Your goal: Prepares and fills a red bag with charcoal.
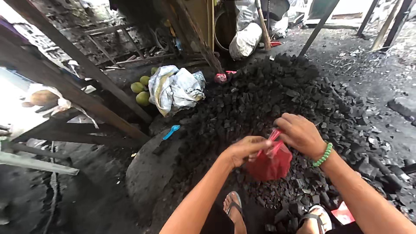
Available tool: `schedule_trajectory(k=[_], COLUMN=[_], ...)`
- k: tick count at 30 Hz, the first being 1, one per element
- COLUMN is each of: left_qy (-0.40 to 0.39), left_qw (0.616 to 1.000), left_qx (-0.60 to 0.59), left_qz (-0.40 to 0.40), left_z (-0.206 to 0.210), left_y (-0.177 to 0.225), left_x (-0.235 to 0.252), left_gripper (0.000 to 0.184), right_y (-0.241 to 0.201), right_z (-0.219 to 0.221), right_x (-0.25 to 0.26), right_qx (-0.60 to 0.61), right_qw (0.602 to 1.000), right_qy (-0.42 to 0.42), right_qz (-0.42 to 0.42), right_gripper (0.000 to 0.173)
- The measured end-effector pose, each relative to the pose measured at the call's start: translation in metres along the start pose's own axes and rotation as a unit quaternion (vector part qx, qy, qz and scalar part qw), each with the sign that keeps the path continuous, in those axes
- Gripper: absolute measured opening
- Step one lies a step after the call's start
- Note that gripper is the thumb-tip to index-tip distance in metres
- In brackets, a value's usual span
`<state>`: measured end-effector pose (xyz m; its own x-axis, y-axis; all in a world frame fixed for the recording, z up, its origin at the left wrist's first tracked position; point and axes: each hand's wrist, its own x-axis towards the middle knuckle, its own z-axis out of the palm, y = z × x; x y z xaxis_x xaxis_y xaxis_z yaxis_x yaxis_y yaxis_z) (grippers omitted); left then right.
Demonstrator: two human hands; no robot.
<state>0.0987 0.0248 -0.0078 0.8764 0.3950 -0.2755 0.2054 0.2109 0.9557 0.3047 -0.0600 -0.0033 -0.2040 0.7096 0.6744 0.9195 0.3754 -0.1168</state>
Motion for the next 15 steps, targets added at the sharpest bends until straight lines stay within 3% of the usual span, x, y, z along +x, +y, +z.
schedule_trajectory(k=[1, 2, 4, 6, 8, 11, 15], left_qy=[0.030, 0.048, 0.090, 0.133, 0.172, 0.213, 0.212], left_qw=[0.998, 0.991, 0.969, 0.928, 0.860, 0.746, 0.642], left_qx=[0.059, 0.115, 0.218, 0.327, 0.439, 0.541, 0.585], left_qz=[0.021, 0.039, 0.073, 0.116, 0.198, 0.324, 0.448], left_z=[0.011, 0.018, 0.026, 0.031, 0.034, 0.028, 0.010], left_y=[0.003, 0.006, 0.009, 0.012, 0.006, -0.016, -0.041], left_x=[-0.001, 0.000, 0.003, 0.000, -0.007, -0.005, -0.002], left_gripper=[0.010, 0.018, 0.021, 0.016, 0.014, 0.024, 0.018], right_y=[0.001, 0.001, -0.003, -0.007, -0.012, -0.026, -0.045], right_z=[0.001, 0.002, 0.007, 0.017, 0.031, 0.044, 0.052], right_x=[-0.006, -0.011, -0.021, -0.037, -0.057, -0.067, -0.054], right_qx=[0.054, 0.115, 0.268, 0.436, 0.560, 0.618, 0.584], right_qw=[0.995, 0.980, 0.914, 0.823, 0.735, 0.654, 0.607], right_qy=[-0.004, -0.009, -0.029, -0.036, -0.024, -0.013, -0.052], right_qz=[0.079, 0.163, 0.303, 0.362, 0.382, 0.436, 0.537], right_gripper=[0.022, 0.028, 0.023, 0.031, 0.043, 0.045, 0.053])
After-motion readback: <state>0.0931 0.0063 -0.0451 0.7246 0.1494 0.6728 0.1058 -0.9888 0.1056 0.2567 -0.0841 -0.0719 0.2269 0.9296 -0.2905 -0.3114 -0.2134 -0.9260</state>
